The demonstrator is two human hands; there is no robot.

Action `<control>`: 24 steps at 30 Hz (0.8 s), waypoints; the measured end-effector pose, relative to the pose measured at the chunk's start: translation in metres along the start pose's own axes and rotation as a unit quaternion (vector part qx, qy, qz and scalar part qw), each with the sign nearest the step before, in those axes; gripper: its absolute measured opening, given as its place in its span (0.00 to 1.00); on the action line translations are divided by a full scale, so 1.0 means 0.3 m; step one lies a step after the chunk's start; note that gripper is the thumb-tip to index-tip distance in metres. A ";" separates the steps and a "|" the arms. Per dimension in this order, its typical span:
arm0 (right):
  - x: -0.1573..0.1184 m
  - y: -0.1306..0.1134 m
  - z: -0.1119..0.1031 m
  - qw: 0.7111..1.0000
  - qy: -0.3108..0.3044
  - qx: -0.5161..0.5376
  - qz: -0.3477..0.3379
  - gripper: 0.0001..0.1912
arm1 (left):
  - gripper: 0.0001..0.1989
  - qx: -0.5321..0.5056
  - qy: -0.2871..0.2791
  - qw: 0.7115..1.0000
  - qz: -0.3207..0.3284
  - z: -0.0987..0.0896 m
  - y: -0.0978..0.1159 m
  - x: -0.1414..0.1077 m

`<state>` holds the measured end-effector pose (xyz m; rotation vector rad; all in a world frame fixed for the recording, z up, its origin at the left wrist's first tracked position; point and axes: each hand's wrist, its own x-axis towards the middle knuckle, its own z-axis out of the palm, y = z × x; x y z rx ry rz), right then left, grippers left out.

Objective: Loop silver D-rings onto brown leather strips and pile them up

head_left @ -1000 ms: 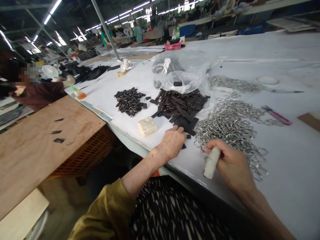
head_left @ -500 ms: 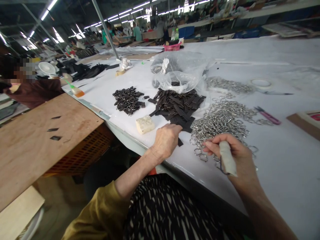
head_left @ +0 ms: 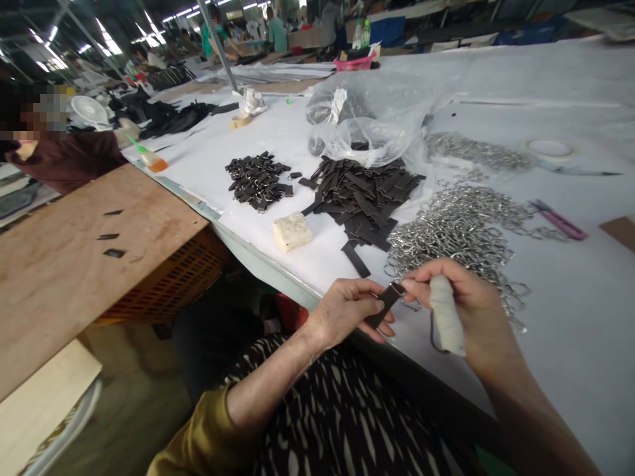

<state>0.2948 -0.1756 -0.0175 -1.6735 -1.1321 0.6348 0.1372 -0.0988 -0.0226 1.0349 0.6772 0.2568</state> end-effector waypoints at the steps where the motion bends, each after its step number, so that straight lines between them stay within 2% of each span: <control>1: 0.000 0.002 0.000 1.000 -0.006 -0.005 -0.005 0.07 | 0.10 -0.001 -0.002 1.000 0.003 -0.003 -0.005 -0.003; 7: 0.005 0.015 -0.002 0.999 -0.052 -0.001 0.004 0.09 | 0.12 -0.022 -0.023 0.999 -0.005 -0.029 -0.027 -0.023; 12: 0.013 0.018 0.000 0.996 -0.071 -0.043 0.025 0.10 | 0.11 -0.038 -0.036 0.999 -0.005 -0.034 -0.038 -0.036; 15: 0.007 -0.005 0.000 0.994 -0.087 -0.056 0.035 0.09 | 0.10 0.043 -0.007 0.999 0.019 -0.027 -0.038 -0.048; 18: -0.010 -0.034 -0.005 0.989 -0.133 -0.060 0.034 0.09 | 0.12 0.182 0.029 0.980 0.080 -0.020 -0.034 -0.067; 20: -0.022 -0.045 -0.007 0.986 -0.156 -0.053 0.039 0.08 | 0.13 0.222 0.025 0.969 0.107 -0.018 -0.034 -0.081; 22: -0.027 -0.048 -0.005 0.986 -0.161 -0.016 0.050 0.06 | 0.12 0.195 0.014 0.974 0.113 -0.016 -0.040 -0.092; 24: -0.027 -0.053 0.002 0.985 -0.157 0.035 0.060 0.04 | 0.11 0.118 0.005 0.987 0.108 -0.014 -0.050 -0.098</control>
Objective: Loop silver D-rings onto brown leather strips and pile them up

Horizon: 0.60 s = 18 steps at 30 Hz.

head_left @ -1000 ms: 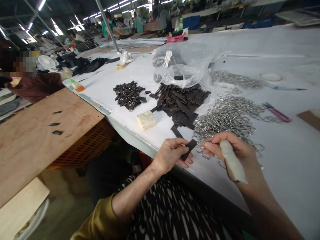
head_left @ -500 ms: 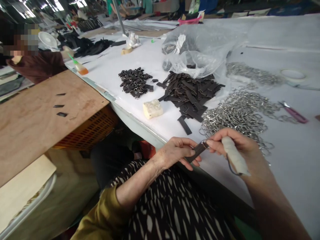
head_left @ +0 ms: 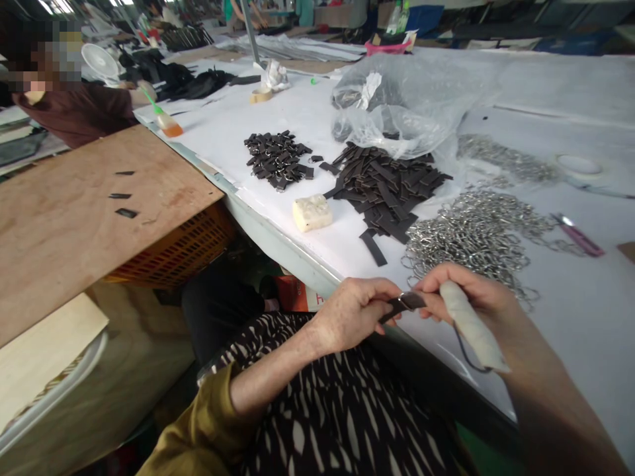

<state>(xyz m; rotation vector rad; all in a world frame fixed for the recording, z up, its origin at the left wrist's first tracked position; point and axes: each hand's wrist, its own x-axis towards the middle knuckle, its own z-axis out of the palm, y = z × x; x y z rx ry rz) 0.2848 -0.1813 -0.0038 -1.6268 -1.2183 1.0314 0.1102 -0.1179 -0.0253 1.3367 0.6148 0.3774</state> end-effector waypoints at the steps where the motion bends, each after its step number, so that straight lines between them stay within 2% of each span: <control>1: 0.002 -0.005 0.004 1.000 0.005 0.017 -0.001 0.04 | 0.13 -0.047 0.001 0.999 -0.005 0.001 -0.004 -0.003; 3: 0.003 -0.023 0.015 1.000 0.024 -0.003 -0.007 0.06 | 0.19 -0.138 0.002 0.990 -0.017 0.003 -0.009 -0.009; 5: -0.005 -0.040 0.027 0.994 0.067 -0.081 -0.020 0.08 | 0.24 -0.207 0.010 0.978 -0.034 0.000 -0.008 -0.016; 7: -0.021 -0.046 0.039 0.981 0.114 -0.152 -0.043 0.08 | 0.23 -0.260 0.035 0.963 -0.054 -0.005 -0.005 -0.024; 10: -0.050 -0.031 0.058 0.968 0.146 -0.170 -0.112 0.08 | 0.22 -0.322 0.076 0.939 -0.088 -0.016 -0.004 -0.033; 12: -0.064 -0.016 0.077 0.961 0.120 -0.178 -0.174 0.06 | 0.21 -0.350 0.100 0.926 -0.099 -0.023 -0.005 -0.035; 15: -0.073 -0.005 0.113 0.942 0.048 -0.216 -0.252 0.02 | 0.18 -0.373 0.142 0.912 -0.090 -0.030 -0.006 -0.035; 18: -0.067 0.000 0.147 0.926 0.029 -0.249 -0.284 0.05 | 0.15 -0.392 0.178 0.899 -0.082 -0.035 -0.003 -0.042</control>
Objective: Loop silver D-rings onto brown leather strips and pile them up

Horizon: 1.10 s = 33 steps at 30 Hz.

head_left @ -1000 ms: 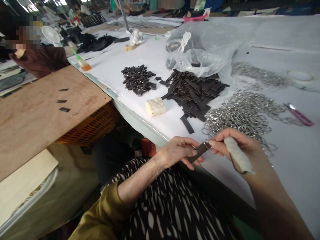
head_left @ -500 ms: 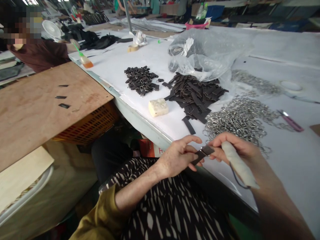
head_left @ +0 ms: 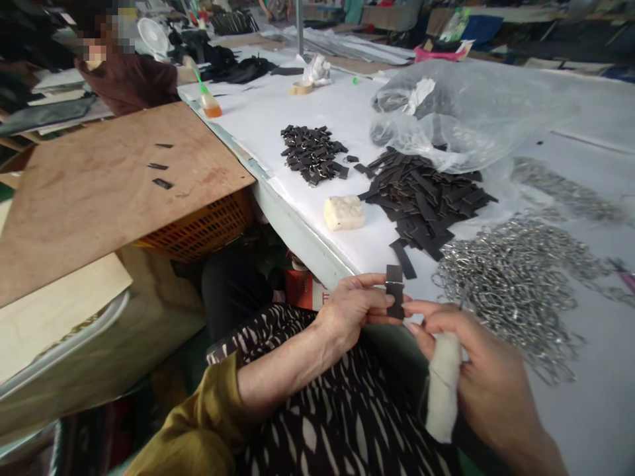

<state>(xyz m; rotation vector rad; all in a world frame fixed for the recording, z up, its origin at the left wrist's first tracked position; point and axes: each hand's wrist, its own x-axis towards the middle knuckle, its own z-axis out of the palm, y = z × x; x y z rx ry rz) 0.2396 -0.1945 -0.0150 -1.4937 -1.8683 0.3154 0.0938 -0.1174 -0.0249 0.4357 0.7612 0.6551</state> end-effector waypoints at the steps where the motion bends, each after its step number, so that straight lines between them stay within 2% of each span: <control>1: 0.004 0.001 0.008 1.000 0.010 -0.014 0.000 0.06 | 0.14 -0.007 0.005 1.000 0.003 -0.001 0.001 -0.004; 4: 0.025 0.016 0.025 0.992 0.074 -0.098 -0.009 0.07 | 0.10 -0.019 0.020 0.999 0.019 0.000 -0.006 -0.017; 8: 0.067 0.030 0.047 0.963 0.139 -0.230 -0.028 0.04 | 0.04 -0.055 0.050 0.994 0.081 0.017 -0.044 -0.006; 10: 0.082 0.019 0.066 0.950 0.142 -0.278 -0.002 0.05 | 0.03 -0.099 0.042 0.989 0.103 0.029 -0.066 0.012; 13: 0.089 -0.012 0.098 0.926 0.140 -0.349 0.018 0.08 | 0.03 -0.156 0.035 0.982 0.103 0.040 -0.081 0.037; 17: 0.082 -0.033 0.117 0.903 0.135 -0.408 -0.008 0.08 | 0.04 -0.181 0.037 0.978 0.100 0.033 -0.064 0.050; 19: 0.076 -0.029 0.120 0.905 0.127 -0.404 -0.045 0.04 | 0.04 -0.174 0.038 0.979 0.103 0.027 -0.055 0.049; 23: 0.066 -0.015 0.130 0.906 0.121 -0.394 -0.095 0.10 | 0.04 -0.147 0.062 0.981 0.107 0.031 -0.051 0.040; 27: 0.060 -0.009 0.123 0.904 0.136 -0.382 -0.135 0.08 | 0.05 -0.114 0.077 0.985 0.108 0.044 -0.045 0.024; 30: 0.059 0.001 0.084 0.935 0.136 -0.306 -0.119 0.05 | 0.04 -0.074 0.081 0.988 0.107 0.039 -0.029 0.015; 33: 0.061 0.018 0.040 0.969 0.082 -0.198 -0.126 0.04 | 0.06 -0.050 0.068 0.993 0.086 0.021 -0.014 0.012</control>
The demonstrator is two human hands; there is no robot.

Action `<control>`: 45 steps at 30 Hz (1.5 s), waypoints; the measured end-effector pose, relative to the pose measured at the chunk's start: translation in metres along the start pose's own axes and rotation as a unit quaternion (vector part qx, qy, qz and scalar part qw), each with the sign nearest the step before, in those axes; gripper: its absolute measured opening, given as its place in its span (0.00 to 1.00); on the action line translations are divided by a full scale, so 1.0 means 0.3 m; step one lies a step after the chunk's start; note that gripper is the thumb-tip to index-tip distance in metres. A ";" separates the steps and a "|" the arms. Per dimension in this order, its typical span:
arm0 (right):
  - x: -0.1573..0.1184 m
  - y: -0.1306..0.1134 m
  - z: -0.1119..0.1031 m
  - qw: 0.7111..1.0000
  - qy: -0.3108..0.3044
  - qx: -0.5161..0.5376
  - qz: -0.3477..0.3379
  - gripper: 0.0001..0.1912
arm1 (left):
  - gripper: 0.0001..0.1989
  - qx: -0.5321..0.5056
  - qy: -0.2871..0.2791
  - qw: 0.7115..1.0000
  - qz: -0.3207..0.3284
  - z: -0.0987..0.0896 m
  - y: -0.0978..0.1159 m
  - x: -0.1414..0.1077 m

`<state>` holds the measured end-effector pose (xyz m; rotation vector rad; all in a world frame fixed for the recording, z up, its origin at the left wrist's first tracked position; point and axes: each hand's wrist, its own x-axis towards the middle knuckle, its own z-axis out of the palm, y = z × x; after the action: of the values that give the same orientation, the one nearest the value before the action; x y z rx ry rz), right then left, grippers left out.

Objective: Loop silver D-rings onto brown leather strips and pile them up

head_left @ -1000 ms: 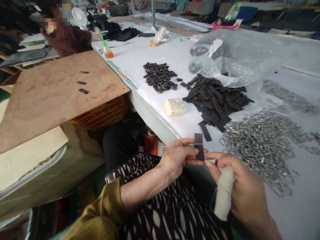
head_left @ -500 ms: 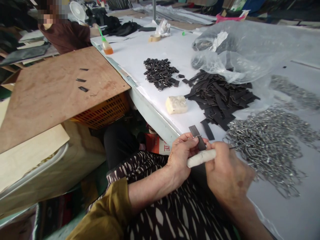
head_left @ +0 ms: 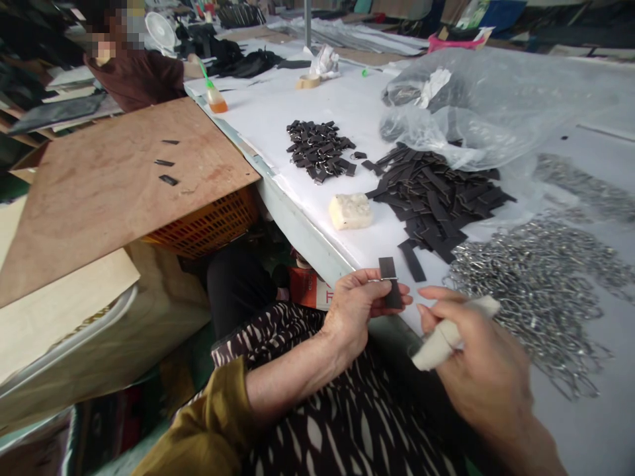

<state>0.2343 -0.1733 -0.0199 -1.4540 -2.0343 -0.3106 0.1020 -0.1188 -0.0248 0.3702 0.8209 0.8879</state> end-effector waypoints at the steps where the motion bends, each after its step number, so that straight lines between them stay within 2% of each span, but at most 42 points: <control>1: 0.000 0.009 -0.006 0.999 -0.016 0.028 -0.026 0.04 | 0.06 0.003 -0.003 1.000 -0.009 -0.005 0.003 0.001; 4: -0.001 0.026 0.001 0.992 -0.051 0.044 -0.107 0.08 | 0.08 -0.002 0.000 1.000 -0.024 -0.015 0.001 0.003; 8: -0.009 0.035 0.035 0.991 -0.038 0.030 -0.123 0.10 | 0.08 -0.022 -0.013 0.999 -0.042 -0.015 -0.012 -0.004; 12: -0.018 0.041 0.045 0.992 -0.014 0.106 -0.073 0.14 | 0.09 -0.054 0.007 0.996 -0.076 -0.014 -0.013 -0.009; 16: -0.023 0.024 0.030 0.982 -0.021 0.188 -0.003 0.12 | 0.08 -0.043 -0.004 0.995 -0.095 -0.022 -0.007 -0.007; 21: -0.004 -0.031 0.017 0.956 0.003 0.217 0.199 0.08 | 0.08 0.018 -0.010 0.999 -0.026 -0.023 -0.005 -0.015; 24: 0.026 -0.053 0.013 0.942 0.007 0.220 0.254 0.07 | 0.10 0.056 -0.028 0.998 0.015 -0.022 -0.005 -0.025; 28: 0.062 -0.057 0.005 0.923 -0.021 0.256 0.286 0.07 | 0.15 0.089 -0.061 0.993 0.051 -0.029 -0.007 -0.038; 31: 0.074 -0.053 0.001 0.921 -0.029 0.246 0.300 0.08 | 0.14 0.109 -0.089 0.988 0.063 -0.033 -0.006 -0.045; 36: 0.070 -0.047 0.003 0.906 -0.042 0.267 0.327 0.08 | 0.11 0.141 -0.076 0.985 0.064 -0.034 -0.004 -0.050; 40: 0.063 -0.040 0.007 0.917 -0.015 0.262 0.301 0.08 | 0.11 0.145 -0.082 0.984 0.058 -0.039 -0.006 -0.049; 45: 0.064 -0.043 0.011 0.924 -0.008 0.249 0.289 0.07 | 0.09 0.153 -0.060 0.984 0.072 -0.038 -0.009 -0.050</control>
<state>0.2174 -0.1615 -0.0089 -1.6217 -1.4439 0.4357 0.0893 -0.1328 -0.0268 0.7537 0.8274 0.8655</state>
